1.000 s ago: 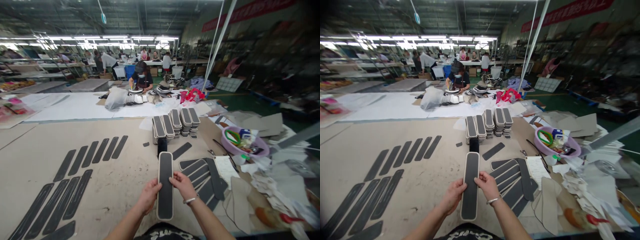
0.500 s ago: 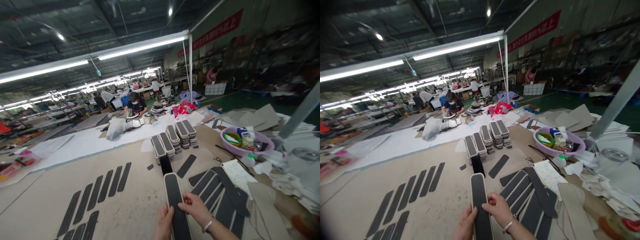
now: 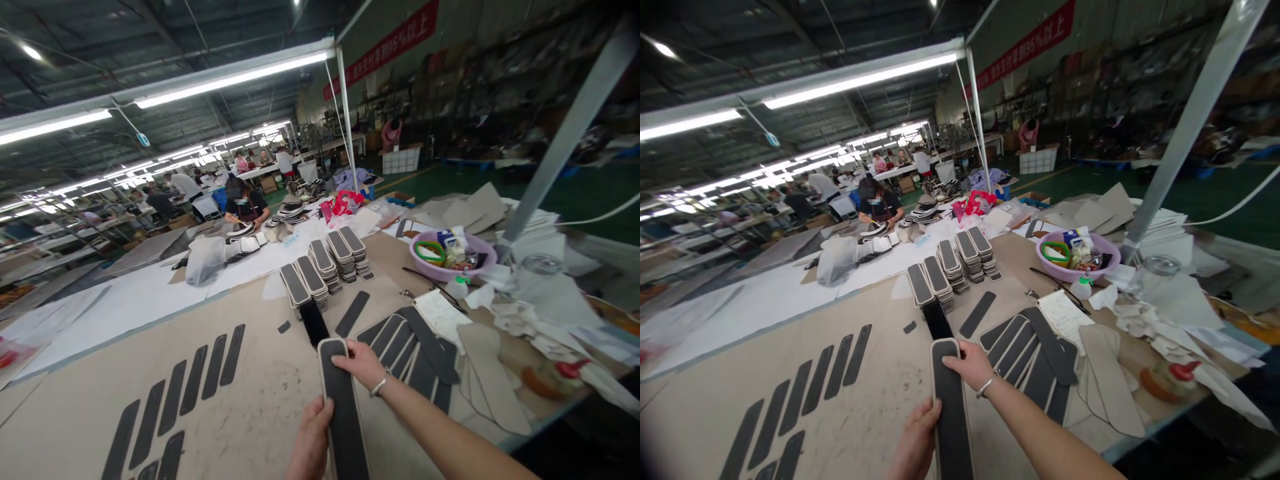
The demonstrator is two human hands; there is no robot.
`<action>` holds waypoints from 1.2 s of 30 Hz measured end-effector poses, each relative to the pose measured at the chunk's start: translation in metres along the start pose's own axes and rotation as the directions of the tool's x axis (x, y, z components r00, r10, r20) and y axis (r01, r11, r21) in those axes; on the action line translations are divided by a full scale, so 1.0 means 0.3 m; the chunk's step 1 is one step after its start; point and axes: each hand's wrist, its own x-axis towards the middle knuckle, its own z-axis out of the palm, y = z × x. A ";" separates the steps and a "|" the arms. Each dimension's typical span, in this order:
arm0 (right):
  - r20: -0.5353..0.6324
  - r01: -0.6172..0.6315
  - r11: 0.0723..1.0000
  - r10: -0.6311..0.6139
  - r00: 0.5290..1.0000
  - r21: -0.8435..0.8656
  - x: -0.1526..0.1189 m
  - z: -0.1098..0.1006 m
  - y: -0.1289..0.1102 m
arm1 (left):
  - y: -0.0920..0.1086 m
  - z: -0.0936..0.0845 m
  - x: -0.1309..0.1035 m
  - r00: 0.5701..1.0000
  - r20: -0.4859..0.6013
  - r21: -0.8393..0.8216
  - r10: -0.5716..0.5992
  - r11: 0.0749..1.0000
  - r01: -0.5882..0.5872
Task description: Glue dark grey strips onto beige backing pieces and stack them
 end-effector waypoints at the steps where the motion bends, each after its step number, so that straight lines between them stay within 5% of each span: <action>1: -0.029 0.001 1.000 -0.001 1.000 -0.001 0.007 -0.003 0.011 | 0.005 0.007 -0.008 1.000 0.007 -0.014 -0.004 1.000 0.004; 7: -0.183 -0.036 0.998 0.044 0.982 0.046 0.040 -0.042 0.097 | -0.030 -0.014 -0.045 0.993 0.107 0.061 -0.046 0.997 0.040; 17: -0.203 -0.142 0.975 0.176 0.963 0.172 0.051 -0.032 0.167 | -0.058 -0.095 -0.029 0.991 0.002 0.140 -0.131 0.982 0.130; 23: -0.090 -0.240 0.914 0.283 0.955 0.326 0.044 -0.060 0.186 | -0.069 -0.174 -0.044 0.990 -0.085 0.082 -0.112 0.990 0.119; 29: -0.157 -0.235 0.938 0.200 0.967 -0.253 0.021 -0.065 0.270 | -0.145 -0.339 -0.031 0.981 -0.194 0.313 -0.010 0.947 0.071; 36: -0.078 -0.209 0.529 0.259 0.963 -0.823 -0.084 0.012 0.488 | -0.245 -0.600 -0.008 0.886 -0.394 0.810 0.245 0.548 0.208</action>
